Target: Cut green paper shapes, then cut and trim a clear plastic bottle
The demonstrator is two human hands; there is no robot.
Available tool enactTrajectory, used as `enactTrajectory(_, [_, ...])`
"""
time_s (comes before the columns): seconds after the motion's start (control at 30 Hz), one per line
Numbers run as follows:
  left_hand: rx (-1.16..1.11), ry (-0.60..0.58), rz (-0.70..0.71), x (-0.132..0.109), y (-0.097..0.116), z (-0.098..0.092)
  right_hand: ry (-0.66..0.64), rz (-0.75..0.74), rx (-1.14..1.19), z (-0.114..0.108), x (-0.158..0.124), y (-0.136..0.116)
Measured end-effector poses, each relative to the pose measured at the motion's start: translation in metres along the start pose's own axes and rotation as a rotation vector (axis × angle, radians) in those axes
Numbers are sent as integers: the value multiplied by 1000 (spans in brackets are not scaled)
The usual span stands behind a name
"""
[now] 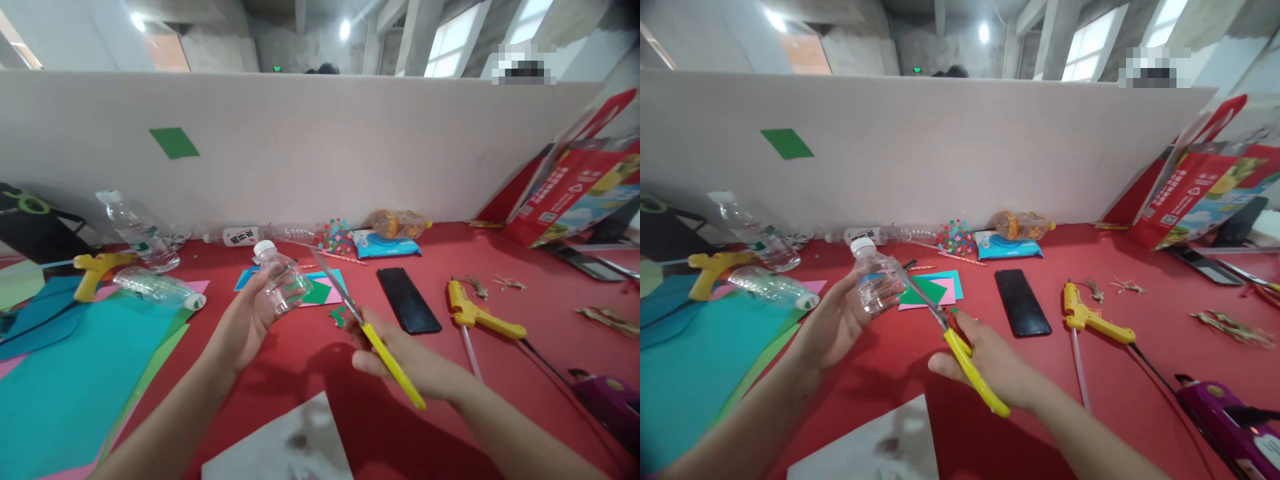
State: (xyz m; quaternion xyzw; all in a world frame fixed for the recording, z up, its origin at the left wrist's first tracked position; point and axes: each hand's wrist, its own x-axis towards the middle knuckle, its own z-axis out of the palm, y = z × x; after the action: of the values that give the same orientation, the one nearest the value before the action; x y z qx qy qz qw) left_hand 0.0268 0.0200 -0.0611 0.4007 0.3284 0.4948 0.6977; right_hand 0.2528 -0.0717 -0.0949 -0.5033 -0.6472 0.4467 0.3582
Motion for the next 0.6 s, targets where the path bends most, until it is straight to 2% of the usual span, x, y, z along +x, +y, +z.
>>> enactTrajectory(0.13, [66, 40, 169, 2, 9, -9, -101, 48, 84, 5, -2, -13])
enactTrajectory(0.3, [65, 35, 215, 0, 18, -12, -240, 105, 120, 11, -4, -8])
enactTrajectory(0.47, [20, 9, 250, 0, 28, 5, -232, 70, 113, 14, -11, -5])
enactTrajectory(0.6, [20, -55, 256, -4, 31, 20, -166, 16, 42, 10, -14, -10])
